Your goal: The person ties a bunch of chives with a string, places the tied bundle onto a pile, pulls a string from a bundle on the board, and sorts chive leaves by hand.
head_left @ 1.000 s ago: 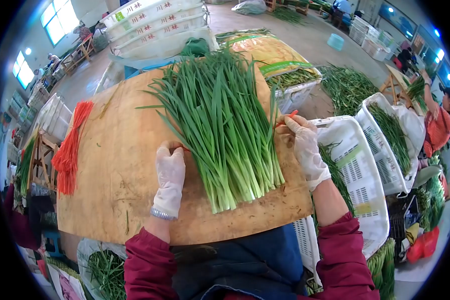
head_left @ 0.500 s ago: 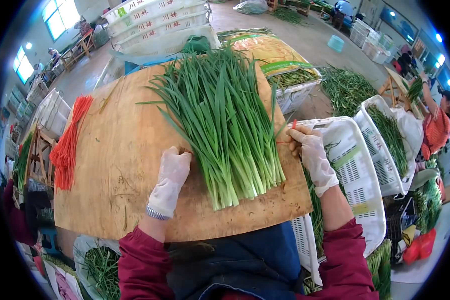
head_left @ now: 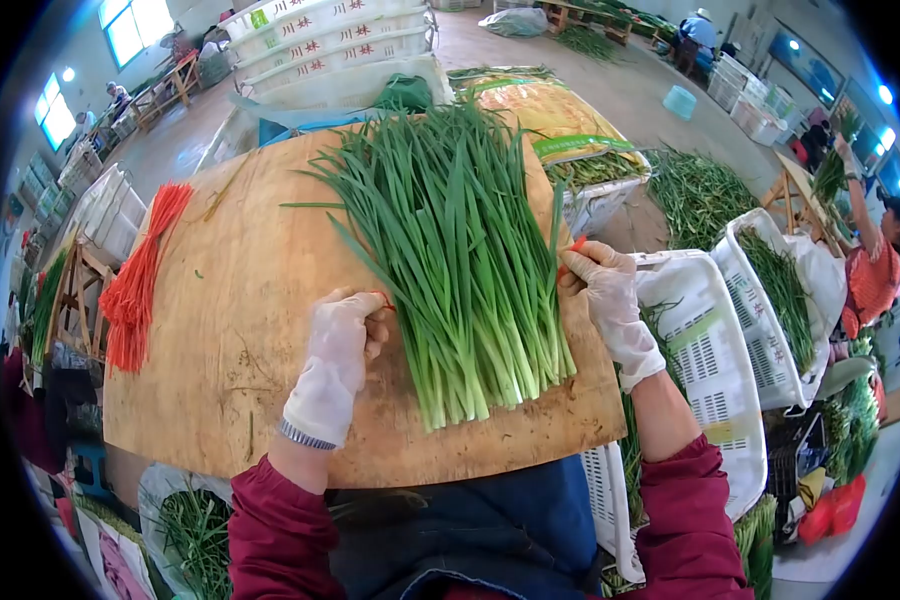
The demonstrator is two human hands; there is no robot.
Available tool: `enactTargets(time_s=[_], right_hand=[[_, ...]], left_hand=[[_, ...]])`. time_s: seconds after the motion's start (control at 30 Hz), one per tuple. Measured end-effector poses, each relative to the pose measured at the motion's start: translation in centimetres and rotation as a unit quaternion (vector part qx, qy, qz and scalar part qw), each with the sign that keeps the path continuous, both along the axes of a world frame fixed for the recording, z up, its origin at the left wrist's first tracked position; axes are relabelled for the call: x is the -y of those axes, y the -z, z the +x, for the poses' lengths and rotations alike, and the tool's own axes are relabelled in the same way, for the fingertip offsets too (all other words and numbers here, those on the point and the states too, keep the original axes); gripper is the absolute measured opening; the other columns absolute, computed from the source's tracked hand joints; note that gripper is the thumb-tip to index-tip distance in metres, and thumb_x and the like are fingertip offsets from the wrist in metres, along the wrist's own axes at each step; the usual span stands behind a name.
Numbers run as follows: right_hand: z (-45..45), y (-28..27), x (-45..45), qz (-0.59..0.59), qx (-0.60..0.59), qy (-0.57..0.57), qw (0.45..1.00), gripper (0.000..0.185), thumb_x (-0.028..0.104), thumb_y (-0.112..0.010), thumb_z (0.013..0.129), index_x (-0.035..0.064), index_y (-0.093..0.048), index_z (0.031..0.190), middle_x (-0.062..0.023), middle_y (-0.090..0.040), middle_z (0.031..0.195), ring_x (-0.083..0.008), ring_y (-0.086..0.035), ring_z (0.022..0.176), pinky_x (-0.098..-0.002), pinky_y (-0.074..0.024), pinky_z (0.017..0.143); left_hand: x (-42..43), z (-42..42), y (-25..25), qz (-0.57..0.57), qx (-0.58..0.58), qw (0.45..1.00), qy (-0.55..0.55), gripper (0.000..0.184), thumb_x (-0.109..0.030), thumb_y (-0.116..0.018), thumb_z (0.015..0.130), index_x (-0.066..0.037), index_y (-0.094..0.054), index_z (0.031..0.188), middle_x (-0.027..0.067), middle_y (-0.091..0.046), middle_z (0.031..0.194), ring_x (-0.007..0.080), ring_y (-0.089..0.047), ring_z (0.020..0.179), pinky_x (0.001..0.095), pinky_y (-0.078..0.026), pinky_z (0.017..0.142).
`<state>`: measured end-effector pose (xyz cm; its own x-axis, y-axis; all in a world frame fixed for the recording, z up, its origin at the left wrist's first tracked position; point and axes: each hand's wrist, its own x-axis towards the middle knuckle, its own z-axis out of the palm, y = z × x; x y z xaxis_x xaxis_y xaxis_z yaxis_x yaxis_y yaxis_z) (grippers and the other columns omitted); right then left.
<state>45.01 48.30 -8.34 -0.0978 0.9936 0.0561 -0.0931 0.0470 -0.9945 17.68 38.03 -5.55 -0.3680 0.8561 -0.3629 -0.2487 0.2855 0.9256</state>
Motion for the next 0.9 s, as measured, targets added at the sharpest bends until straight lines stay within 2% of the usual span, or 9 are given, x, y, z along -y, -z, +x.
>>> enactTargets(time_s=[0.1,0.33,0.43,0.5,0.53,0.63,0.67,0.73,0.9], right_hand=[[-1.4,-1.5,0.8,-0.023,-0.004,-0.014,1.000,0.008,0.009,-0.065,0.081,0.0017,-0.065,0.085,-0.0005,-0.059,0.066,-0.0059,-0.051,0.054,-0.0193,-0.0404,0.048],[-5.9,-4.9,3.7,0.001,0.065,-0.083,0.994,0.010,0.006,-0.068,0.078,0.0004,-0.064,0.085,-0.0017,-0.060,0.070,-0.0068,-0.052,0.057,-0.0199,-0.0415,0.051],[-8.4,-3.3,5.6,0.171,0.106,-0.104,0.974,0.010,0.005,-0.068,0.077,-0.0001,-0.063,0.085,-0.0055,-0.059,0.071,-0.0119,-0.054,0.061,-0.0245,-0.0436,0.056],[-10.1,-3.1,7.2,0.307,0.112,-0.095,0.940,0.008,-0.001,-0.066,0.076,0.0008,-0.063,0.083,-0.0039,-0.060,0.073,-0.0103,-0.056,0.064,-0.0244,-0.0440,0.056],[-10.7,-3.0,8.0,0.315,0.122,-0.102,0.936,0.009,-0.001,-0.067,0.075,0.0008,-0.062,0.082,-0.0067,-0.059,0.072,-0.0150,-0.057,0.065,-0.0268,-0.0453,0.059],[-12.1,-3.1,9.5,0.415,0.145,-0.134,0.888,0.013,-0.004,-0.066,0.072,0.0017,-0.061,0.082,-0.0090,-0.056,0.068,-0.0234,-0.056,0.060,-0.0299,-0.0439,0.054],[-12.5,-3.2,9.8,0.427,0.141,-0.138,0.883,0.012,-0.003,-0.066,0.073,0.0021,-0.060,0.081,-0.0090,-0.054,0.067,-0.0247,-0.056,0.059,-0.0316,-0.0437,0.053],[-13.3,-3.7,10.3,0.455,0.133,-0.144,0.869,0.010,-0.001,-0.065,0.073,0.0030,-0.059,0.080,-0.0090,-0.050,0.063,-0.0273,-0.054,0.058,-0.0349,-0.0431,0.051],[-15.1,-4.4,10.5,0.487,0.162,-0.180,0.839,0.013,-0.005,-0.064,0.071,0.0012,-0.060,0.082,-0.0101,-0.054,0.066,-0.0267,-0.056,0.056,-0.0333,-0.0428,0.049]], left_hand=[[-0.3,1.0,-1.0,-0.001,-0.002,1.000,-0.023,0.010,-0.009,-0.055,0.080,0.000,-0.057,0.080,0.0051,-0.054,0.063,0.0108,-0.046,0.045,0.0241,-0.032,0.039],[0.0,1.5,-2.6,0.017,-0.084,0.996,-0.033,0.013,-0.009,-0.054,0.079,0.002,-0.058,0.086,0.0047,-0.055,0.065,0.0104,-0.049,0.052,0.0251,-0.035,0.044],[1.1,0.9,-2.6,0.037,-0.194,0.979,-0.044,0.017,-0.009,-0.054,0.078,0.004,-0.059,0.088,0.0066,-0.056,0.066,0.0138,-0.051,0.057,0.0273,-0.040,0.051],[2.1,0.3,-1.9,0.066,-0.279,0.957,-0.046,0.020,-0.009,-0.053,0.077,0.007,-0.059,0.089,0.0089,-0.057,0.067,0.0173,-0.054,0.059,0.0295,-0.042,0.057],[3.0,0.6,-2.3,0.063,-0.334,0.939,-0.056,0.016,-0.009,-0.052,0.078,0.004,-0.059,0.084,0.0148,-0.059,0.069,0.0250,-0.058,0.062,0.0339,-0.045,0.062],[4.7,0.7,-0.9,0.100,-0.483,0.868,-0.067,0.013,-0.010,-0.053,0.079,0.001,-0.059,0.081,0.0203,-0.060,0.073,0.0337,-0.059,0.067,0.0401,-0.046,0.064],[5.2,0.8,-0.8,0.082,-0.494,0.863,-0.060,0.010,-0.011,-0.054,0.079,-0.002,-0.057,0.079,0.0221,-0.060,0.076,0.0396,-0.058,0.073,0.0450,-0.045,0.066],[5.9,0.9,-0.3,0.069,-0.505,0.858,-0.063,0.009,-0.011,-0.054,0.079,-0.002,-0.057,0.080,0.0212,-0.059,0.077,0.0390,-0.059,0.073,0.0451,-0.045,0.066],[6.4,0.8,0.3,0.095,-0.474,0.873,-0.060,0.008,-0.011,-0.054,0.079,-0.003,-0.055,0.081,0.0202,-0.058,0.078,0.0385,-0.059,0.073,0.0448,-0.045,0.065]])
